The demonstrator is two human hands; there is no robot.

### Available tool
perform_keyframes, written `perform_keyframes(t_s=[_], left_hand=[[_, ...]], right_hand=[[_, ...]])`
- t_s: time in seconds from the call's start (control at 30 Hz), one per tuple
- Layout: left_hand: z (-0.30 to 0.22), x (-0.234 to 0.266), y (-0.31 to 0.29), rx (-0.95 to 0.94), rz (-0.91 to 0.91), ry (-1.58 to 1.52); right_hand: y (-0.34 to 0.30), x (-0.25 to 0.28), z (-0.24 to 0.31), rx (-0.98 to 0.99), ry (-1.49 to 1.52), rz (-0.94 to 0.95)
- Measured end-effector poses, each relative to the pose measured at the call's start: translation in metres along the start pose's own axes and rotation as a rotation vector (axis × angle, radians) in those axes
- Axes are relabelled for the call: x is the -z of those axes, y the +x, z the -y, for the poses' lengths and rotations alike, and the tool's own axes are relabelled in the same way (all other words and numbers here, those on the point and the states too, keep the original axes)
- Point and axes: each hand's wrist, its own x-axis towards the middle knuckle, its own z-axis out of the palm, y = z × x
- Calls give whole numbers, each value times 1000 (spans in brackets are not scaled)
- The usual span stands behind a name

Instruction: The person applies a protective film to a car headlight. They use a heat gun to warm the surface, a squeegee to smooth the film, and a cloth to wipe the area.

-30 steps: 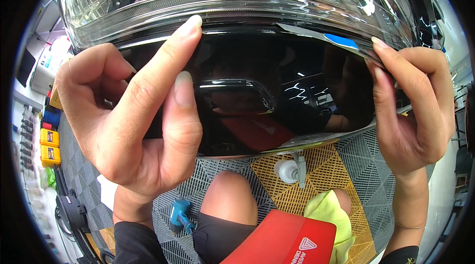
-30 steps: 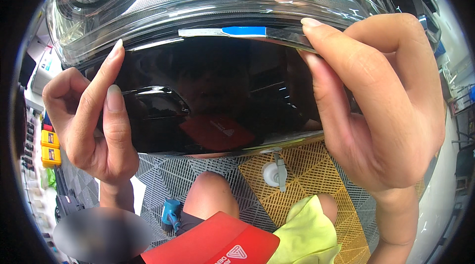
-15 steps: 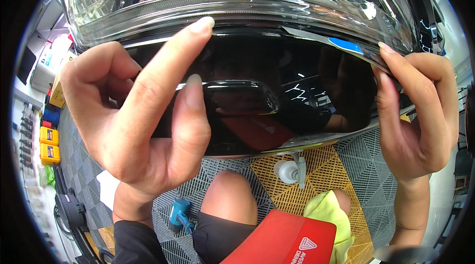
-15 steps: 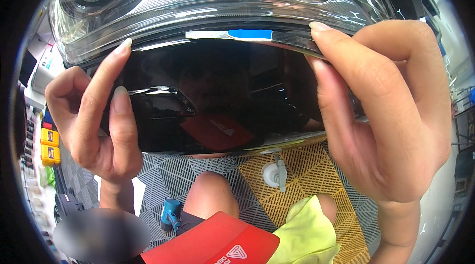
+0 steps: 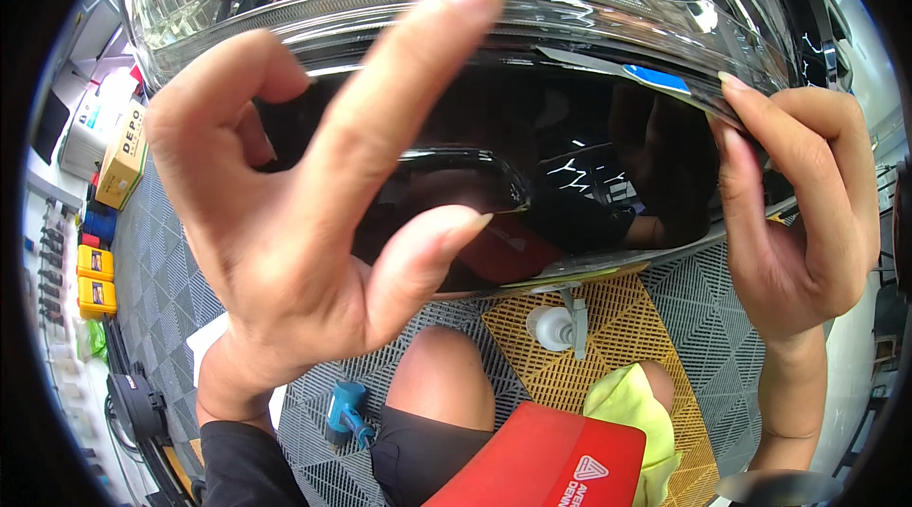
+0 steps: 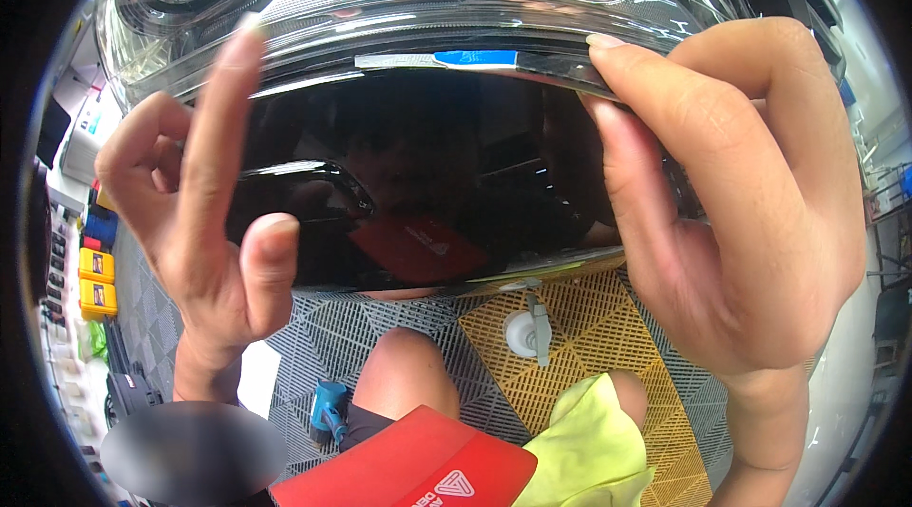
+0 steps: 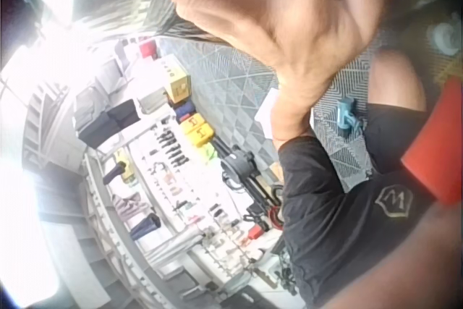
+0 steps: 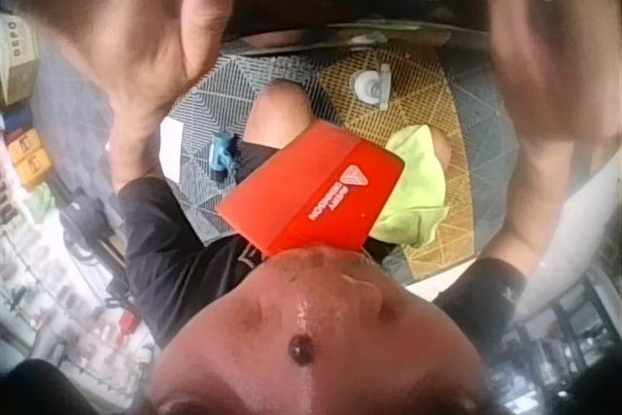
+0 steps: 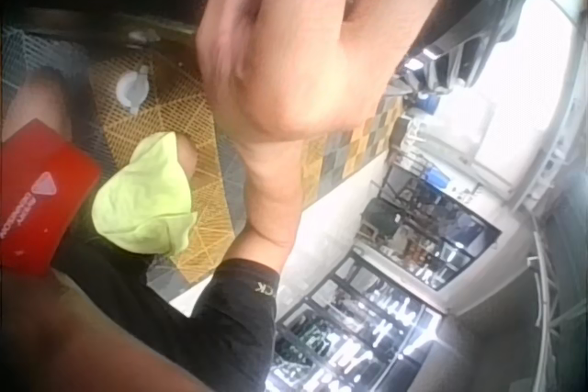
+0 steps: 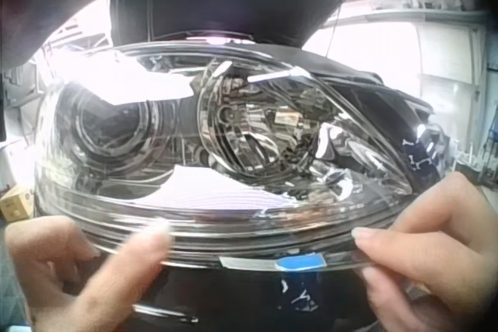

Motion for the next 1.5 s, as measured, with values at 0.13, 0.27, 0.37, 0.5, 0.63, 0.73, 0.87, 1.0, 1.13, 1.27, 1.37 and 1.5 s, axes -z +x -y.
perform_keyframes(t_s=[0.13,0.27,0.37,0.5,0.63,0.73,0.87,1.0,1.13,1.27,1.37,1.5], left_hand=[[5,-13,0,67,-220,-222],[13,-2,20,142,-266,-389],[13,-7,38,38,-284,-389],[19,-14,37,-5,-318,-411],[22,-9,35,-29,-303,-367],[26,-8,33,-44,-293,-364],[31,-10,31,-59,-287,-366],[33,-1,27,-37,-265,-356],[33,-3,25,0,-252,-372],[28,-2,25,35,-240,-378],[23,-3,29,57,-238,-388],[15,-6,38,88,-237,-401]], right_hand=[[-3,-5,-2,5,-23,-15],[-2,-9,-4,6,-3,-37],[-3,-8,-3,-12,-6,-28],[-5,-6,3,-64,11,-8],[-6,-3,3,-59,-1,-10],[-5,0,6,-71,-4,4],[-5,2,7,-82,-8,20],[-3,3,6,-66,4,11],[-3,-2,4,-70,15,1],[-5,-7,2,-79,44,-20],[-6,-7,1,-87,46,-21],[-5,-8,1,-89,45,-41]])
